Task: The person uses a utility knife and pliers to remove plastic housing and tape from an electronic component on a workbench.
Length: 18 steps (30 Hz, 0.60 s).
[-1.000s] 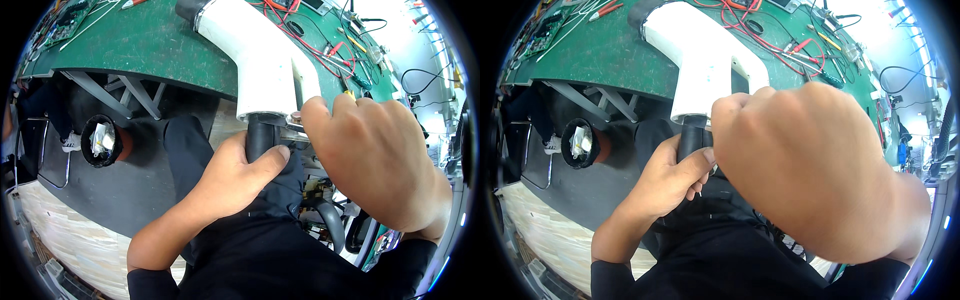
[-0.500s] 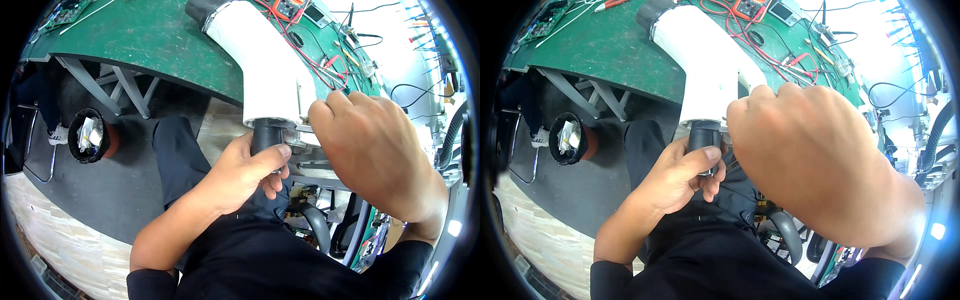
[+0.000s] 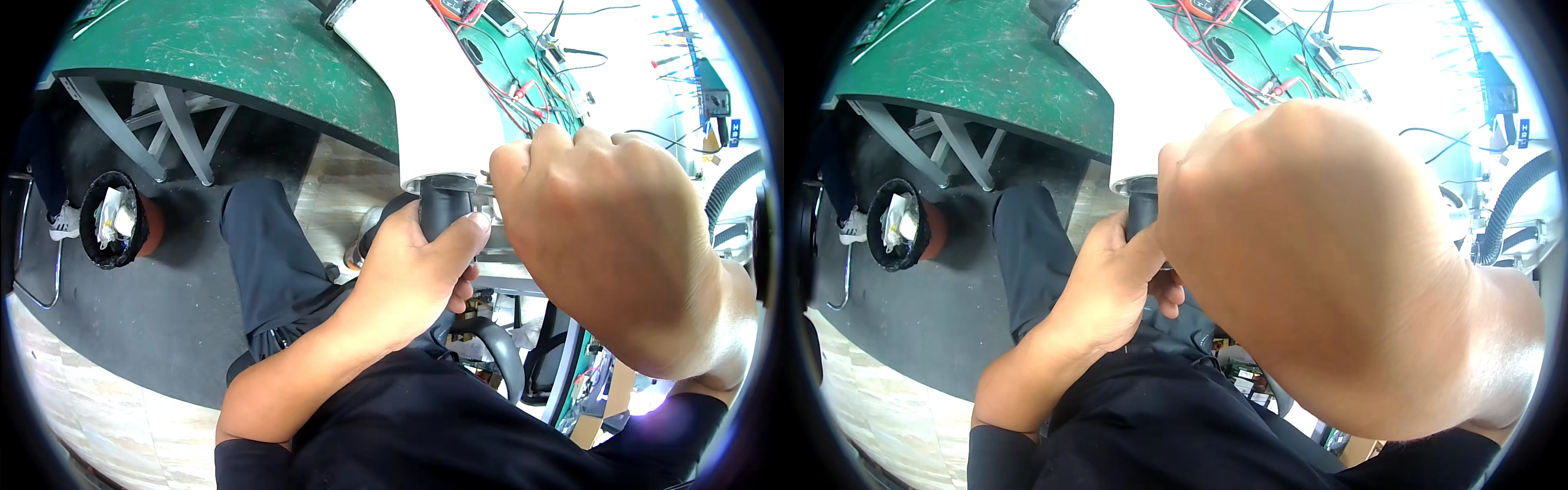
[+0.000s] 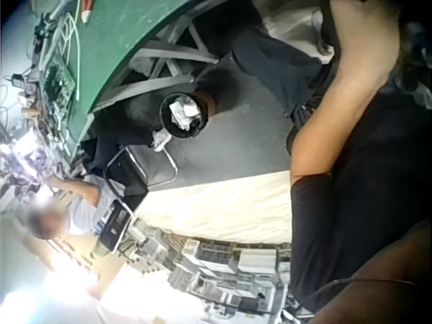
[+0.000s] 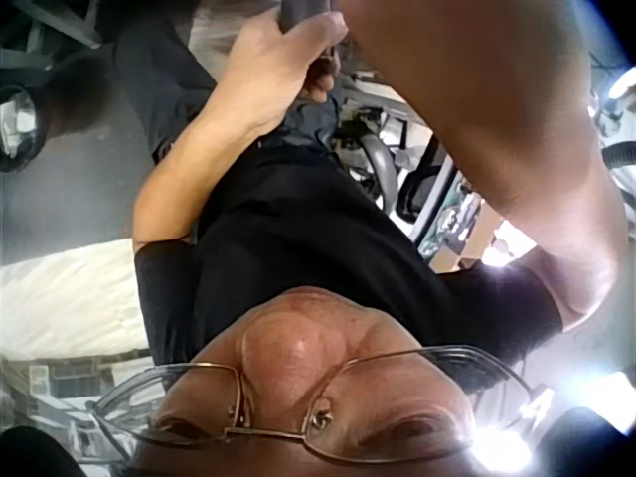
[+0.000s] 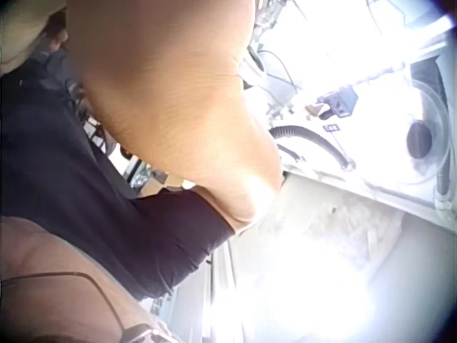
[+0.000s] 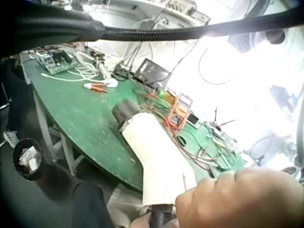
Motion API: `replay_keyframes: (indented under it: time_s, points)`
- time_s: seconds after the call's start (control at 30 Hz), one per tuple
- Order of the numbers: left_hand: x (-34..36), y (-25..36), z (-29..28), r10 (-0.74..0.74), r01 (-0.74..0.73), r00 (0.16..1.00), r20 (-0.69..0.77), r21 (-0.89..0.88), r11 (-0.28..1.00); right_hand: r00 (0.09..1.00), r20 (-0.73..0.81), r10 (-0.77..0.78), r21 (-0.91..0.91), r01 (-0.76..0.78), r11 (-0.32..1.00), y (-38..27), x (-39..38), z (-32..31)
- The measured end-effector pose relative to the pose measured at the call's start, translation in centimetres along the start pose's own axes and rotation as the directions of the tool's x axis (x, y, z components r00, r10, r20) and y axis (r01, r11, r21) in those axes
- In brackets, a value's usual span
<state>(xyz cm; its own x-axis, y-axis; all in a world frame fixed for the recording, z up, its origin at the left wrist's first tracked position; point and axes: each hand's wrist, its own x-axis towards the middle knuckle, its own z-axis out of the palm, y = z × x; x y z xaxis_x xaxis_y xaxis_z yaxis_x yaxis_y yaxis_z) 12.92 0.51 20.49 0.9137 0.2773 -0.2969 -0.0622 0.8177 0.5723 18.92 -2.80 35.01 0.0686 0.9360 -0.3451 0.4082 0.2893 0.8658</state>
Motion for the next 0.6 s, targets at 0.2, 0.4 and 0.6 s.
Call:
replay_keyframes:
  time_s: [0.2,0.4,0.6]
  points:
    - [0.1,-0.3,0.2,0.002,-0.002,1.0,0.006,-0.013,1.0,1.0,0.003,-0.003,0.125,0.002,0.992,0.3,-0.2,1.5]
    - [0.1,-0.5,0.0,0.01,-0.009,1.0,0.021,-0.02,1.0,0.996,0.009,-0.085,0.047,0.084,0.995,0.9,-0.4,0.7]
    - [-0.1,-0.4,-0.1,0.014,-0.014,1.0,0.003,-0.017,1.0,0.99,0.134,-0.041,0.028,0.037,0.999,0.3,-0.5,0.8]
